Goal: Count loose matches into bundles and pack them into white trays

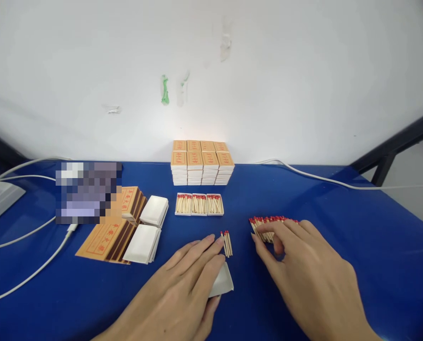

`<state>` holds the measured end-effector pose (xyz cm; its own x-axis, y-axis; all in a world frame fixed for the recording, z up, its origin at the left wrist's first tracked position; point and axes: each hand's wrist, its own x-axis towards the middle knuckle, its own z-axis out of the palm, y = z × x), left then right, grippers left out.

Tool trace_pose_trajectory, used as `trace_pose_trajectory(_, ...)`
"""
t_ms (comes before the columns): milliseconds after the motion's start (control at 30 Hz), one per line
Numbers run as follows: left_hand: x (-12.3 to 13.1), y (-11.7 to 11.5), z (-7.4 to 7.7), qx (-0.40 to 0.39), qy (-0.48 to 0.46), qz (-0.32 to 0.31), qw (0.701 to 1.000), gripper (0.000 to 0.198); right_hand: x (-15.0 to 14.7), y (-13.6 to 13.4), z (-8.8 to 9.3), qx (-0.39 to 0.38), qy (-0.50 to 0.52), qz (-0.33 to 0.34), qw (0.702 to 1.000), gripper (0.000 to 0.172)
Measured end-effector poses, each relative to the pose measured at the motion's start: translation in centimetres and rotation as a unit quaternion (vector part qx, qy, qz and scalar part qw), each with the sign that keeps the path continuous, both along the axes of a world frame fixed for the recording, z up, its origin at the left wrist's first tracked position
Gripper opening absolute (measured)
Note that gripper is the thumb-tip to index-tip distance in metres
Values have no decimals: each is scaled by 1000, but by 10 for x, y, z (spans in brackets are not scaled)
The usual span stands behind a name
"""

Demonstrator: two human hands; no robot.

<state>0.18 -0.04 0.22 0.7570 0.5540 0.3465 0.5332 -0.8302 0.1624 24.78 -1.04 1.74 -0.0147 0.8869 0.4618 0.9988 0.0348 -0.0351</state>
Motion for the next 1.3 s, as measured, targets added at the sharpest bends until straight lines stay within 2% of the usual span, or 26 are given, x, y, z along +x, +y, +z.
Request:
trace_pose_trajectory(333, -1, 0, -3, -16, -12, -4, 1000, 61, -8, 2, 0, 16, -55, -17, 998, 36)
trace_pose_trajectory(800, 0, -2, -2, 3, 9, -3, 1000, 59, -10, 0, -3, -25, 18, -21, 999, 34)
trace_pose_trajectory(1300, -1, -3, -1, 2, 17, -8, 1000, 62, -26, 0, 7, -43, 45, 23, 998, 27)
